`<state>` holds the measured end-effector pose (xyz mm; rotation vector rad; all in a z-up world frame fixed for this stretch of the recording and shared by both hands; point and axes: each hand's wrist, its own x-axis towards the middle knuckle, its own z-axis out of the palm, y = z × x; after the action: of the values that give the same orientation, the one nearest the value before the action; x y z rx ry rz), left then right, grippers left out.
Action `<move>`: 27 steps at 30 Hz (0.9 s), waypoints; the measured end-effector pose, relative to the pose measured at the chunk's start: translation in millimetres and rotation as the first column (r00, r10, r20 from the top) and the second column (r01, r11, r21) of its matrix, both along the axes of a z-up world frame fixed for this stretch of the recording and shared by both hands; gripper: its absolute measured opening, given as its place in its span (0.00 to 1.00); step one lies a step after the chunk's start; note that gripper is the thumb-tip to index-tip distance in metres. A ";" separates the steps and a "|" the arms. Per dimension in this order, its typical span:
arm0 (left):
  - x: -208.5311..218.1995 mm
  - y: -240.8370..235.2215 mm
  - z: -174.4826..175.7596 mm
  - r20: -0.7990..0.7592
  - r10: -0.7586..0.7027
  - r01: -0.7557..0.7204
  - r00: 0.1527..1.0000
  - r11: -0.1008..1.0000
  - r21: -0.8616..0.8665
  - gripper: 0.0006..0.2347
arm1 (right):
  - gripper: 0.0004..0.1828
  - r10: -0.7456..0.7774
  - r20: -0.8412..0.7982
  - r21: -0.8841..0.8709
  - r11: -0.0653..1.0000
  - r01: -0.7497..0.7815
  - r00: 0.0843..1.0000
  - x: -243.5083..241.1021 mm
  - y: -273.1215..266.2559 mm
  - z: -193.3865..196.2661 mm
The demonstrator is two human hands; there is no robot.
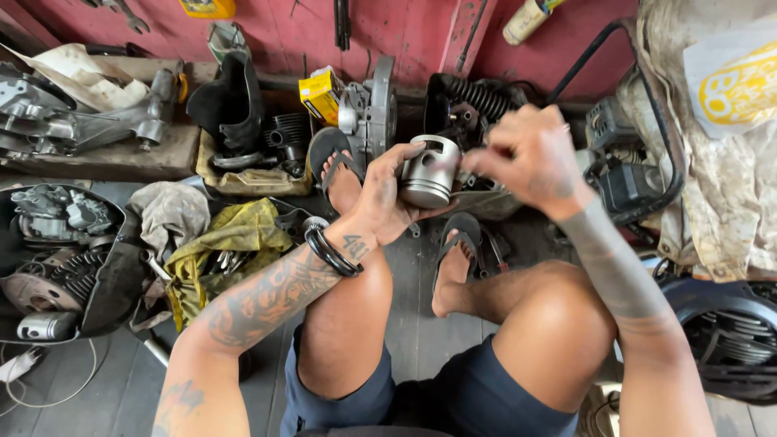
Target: Clean and inspect a motorcycle piston and other engine components
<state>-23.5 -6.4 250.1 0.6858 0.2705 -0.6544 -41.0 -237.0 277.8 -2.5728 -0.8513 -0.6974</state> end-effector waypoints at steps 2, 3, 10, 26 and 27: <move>-5.0 1.5 6.2 0.024 -0.056 0.056 0.998 0.998 0.000 0.20 | 0.32 -0.090 0.050 -0.005 0.996 0.090 0.995 15.1 -25.4 -12.3; -5.4 4.2 3.7 0.020 -0.059 0.059 0.998 0.998 0.000 0.20 | 0.32 -0.093 0.046 -0.005 0.996 0.093 0.995 9.2 -17.5 -9.2; -7.4 7.9 9.0 -0.011 -0.041 0.041 0.999 0.999 0.013 0.19 | 0.32 0.019 -0.010 0.006 1.000 -0.019 1.000 0.2 4.5 1.5; -1.8 1.8 -0.4 0.002 -0.006 0.006 1.000 1.000 0.008 0.19 | 0.30 0.070 -0.049 0.022 0.997 -0.069 0.996 -5.1 16.6 -1.0; 1.9 -0.6 0.0 0.005 -0.007 0.007 1.000 1.000 0.007 0.19 | 0.30 0.069 -0.046 0.020 0.998 -0.068 0.997 -1.0 13.5 -0.1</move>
<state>-21.6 -7.0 250.1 0.6948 0.2659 -0.6584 -42.0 -223.6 277.7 -2.5209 -0.9089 -0.6197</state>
